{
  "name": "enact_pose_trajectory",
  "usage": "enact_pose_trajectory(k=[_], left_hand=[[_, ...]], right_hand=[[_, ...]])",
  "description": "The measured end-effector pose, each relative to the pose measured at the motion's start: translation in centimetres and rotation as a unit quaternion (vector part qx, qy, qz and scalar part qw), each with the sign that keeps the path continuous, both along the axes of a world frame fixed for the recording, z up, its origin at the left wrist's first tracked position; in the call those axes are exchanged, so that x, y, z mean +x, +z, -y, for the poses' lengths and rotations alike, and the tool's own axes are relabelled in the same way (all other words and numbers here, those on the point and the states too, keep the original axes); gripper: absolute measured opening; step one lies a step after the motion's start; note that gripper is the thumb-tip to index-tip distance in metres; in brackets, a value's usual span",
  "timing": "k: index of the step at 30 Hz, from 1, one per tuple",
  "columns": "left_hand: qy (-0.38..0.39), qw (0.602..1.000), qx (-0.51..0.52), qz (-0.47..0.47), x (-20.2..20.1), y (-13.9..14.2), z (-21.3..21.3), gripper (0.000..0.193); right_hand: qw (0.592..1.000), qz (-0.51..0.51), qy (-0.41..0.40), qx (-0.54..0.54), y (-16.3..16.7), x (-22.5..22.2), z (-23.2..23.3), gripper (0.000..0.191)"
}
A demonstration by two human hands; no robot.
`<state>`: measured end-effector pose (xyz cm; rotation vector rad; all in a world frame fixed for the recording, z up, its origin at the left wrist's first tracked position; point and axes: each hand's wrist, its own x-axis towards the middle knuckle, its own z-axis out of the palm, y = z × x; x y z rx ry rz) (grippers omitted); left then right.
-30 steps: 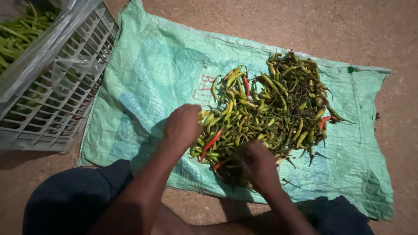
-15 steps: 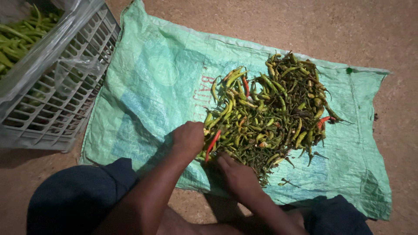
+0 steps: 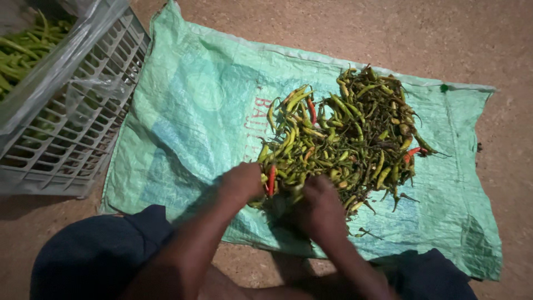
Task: The person sits on the floor in front of a woven sack covered with green chili peppers and removes stems from the peppers by hand, separating usable peppers and placing them into a nearby plastic crate while discarding unwanted peppers back onto the sack.
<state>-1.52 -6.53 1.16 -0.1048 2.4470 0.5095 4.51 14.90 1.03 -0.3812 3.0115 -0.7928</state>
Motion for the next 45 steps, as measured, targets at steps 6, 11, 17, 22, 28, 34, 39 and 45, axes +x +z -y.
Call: enact_pose_trajectory(k=[6,11,17,22,28,34,39,45], left_hand=[[0.0,0.997,0.072,0.003,-0.5,0.6,-0.5,0.042],[0.128,0.849,0.512,0.026,-1.1,1.3,-0.6,0.037],[0.225,0.721,0.653,0.061,-1.0,1.2,-0.9,0.047],[0.253,0.694,0.668,0.094,-0.9,1.4,-1.2,0.047],[0.197,0.782,0.587,0.066,-0.5,2.6,-1.9,0.051],[0.125,0.842,0.518,0.082,0.2,3.1,-2.4,0.05],[0.138,0.83,0.532,0.1,0.3,2.4,-2.6,0.053],[0.14,0.867,0.465,0.114,0.2,1.7,-2.6,0.076]], right_hand=[[0.956,-0.064,-0.095,-0.272,3.6,-2.3,-3.2,0.027],[0.807,0.103,-0.197,-0.547,4.6,-2.6,-3.8,0.029],[0.684,0.208,-0.172,-0.677,3.9,-3.0,-3.9,0.019],[0.645,0.271,-0.161,-0.696,3.1,-3.2,-3.9,0.011],[0.751,0.282,-0.222,-0.554,3.4,-2.7,-3.6,0.022],[0.838,0.306,-0.164,-0.42,4.7,-2.3,-2.7,0.022],[0.832,0.305,-0.154,-0.436,4.9,-2.4,-1.8,0.021],[0.982,0.051,-0.089,-0.157,4.7,-1.4,-1.6,0.008]])
